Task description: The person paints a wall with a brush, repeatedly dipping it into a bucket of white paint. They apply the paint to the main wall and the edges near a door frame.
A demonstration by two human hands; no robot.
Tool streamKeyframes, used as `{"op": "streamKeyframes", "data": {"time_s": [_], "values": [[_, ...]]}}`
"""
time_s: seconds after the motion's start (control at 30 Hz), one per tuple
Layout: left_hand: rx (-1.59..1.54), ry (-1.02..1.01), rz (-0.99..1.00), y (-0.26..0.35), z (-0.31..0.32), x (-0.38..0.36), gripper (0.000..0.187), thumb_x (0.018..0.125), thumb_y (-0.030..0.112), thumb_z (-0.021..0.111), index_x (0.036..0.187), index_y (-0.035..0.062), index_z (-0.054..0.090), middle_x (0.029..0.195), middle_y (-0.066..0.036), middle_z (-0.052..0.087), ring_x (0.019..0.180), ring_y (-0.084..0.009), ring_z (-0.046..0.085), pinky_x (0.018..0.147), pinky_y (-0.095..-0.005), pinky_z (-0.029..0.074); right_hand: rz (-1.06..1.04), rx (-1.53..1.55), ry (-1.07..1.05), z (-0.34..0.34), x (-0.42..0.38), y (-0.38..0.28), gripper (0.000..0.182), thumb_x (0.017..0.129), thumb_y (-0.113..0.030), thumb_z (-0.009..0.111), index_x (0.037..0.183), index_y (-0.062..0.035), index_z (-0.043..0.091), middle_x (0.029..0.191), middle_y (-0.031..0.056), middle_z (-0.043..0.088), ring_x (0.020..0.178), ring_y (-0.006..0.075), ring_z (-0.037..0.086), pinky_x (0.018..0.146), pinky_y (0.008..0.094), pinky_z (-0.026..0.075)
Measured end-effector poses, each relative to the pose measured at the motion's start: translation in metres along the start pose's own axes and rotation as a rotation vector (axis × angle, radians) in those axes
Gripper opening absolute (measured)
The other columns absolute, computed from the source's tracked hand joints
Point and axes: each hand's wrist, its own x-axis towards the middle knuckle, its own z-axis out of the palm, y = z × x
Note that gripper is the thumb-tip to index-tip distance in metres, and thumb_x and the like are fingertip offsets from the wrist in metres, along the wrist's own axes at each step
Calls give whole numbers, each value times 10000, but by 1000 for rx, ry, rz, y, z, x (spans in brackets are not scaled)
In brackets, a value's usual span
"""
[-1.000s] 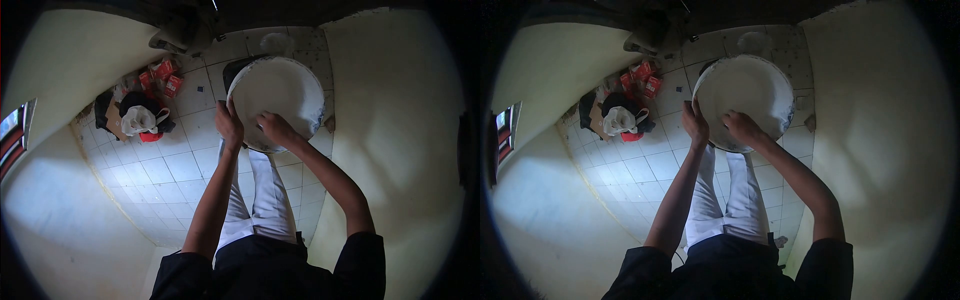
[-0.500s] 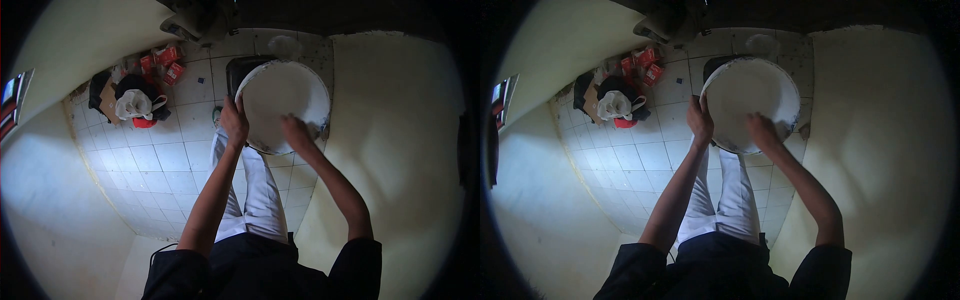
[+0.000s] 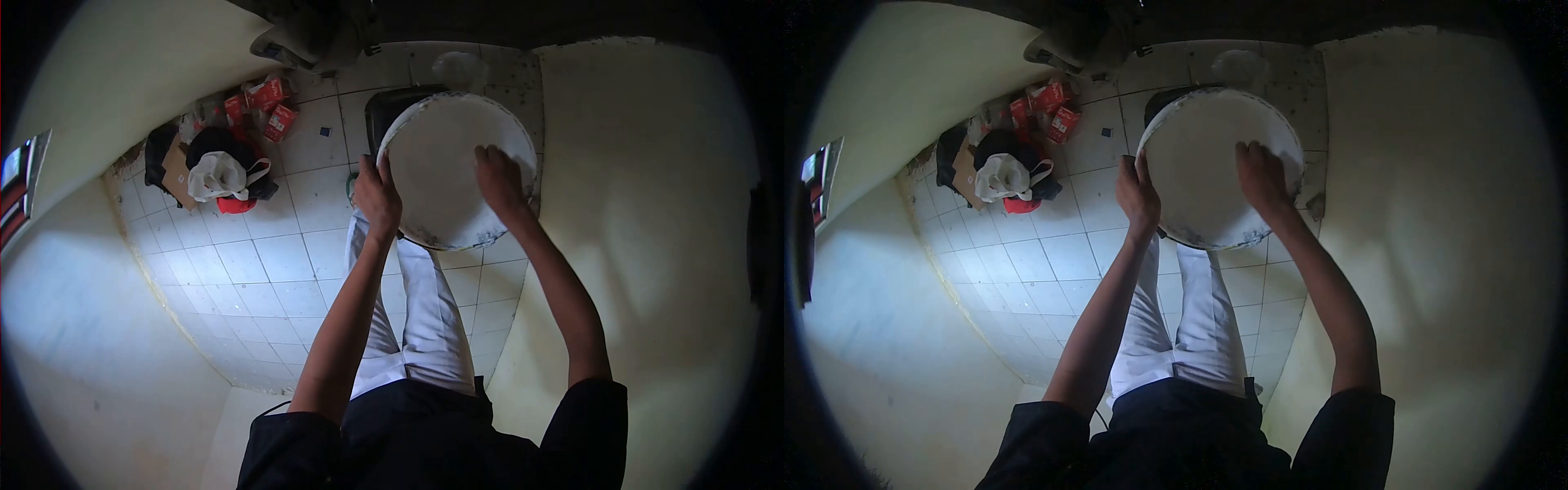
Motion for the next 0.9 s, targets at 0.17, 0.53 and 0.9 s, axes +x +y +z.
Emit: {"op": "streamKeyframes", "data": {"time_s": [0.17,0.53,0.9], "values": [[24,18,65,-8,6,1,372,982,319,489,831,-21,477,690,-235,514,614,-398,478,586,-447,375,5,236,-112,28,-37,-45,115,781,-56,613,884,-23,574,839,180,616,784,357,636,674,449,532],[-52,38,121,-2,7,-1,341,989,300,478,850,-11,490,701,-217,562,625,-418,515,579,-483,365,-36,312,340,16,32,-4,113,822,-94,580,906,-18,572,845,172,615,748,339,640,691,425,535],[-82,42,142,-1,8,0,353,995,300,465,832,-12,488,693,-210,555,619,-410,511,582,-467,374,-37,467,103,43,-16,-48,103,831,-80,568,920,-27,570,851,156,618,773,350,642,675,426,534]]}}
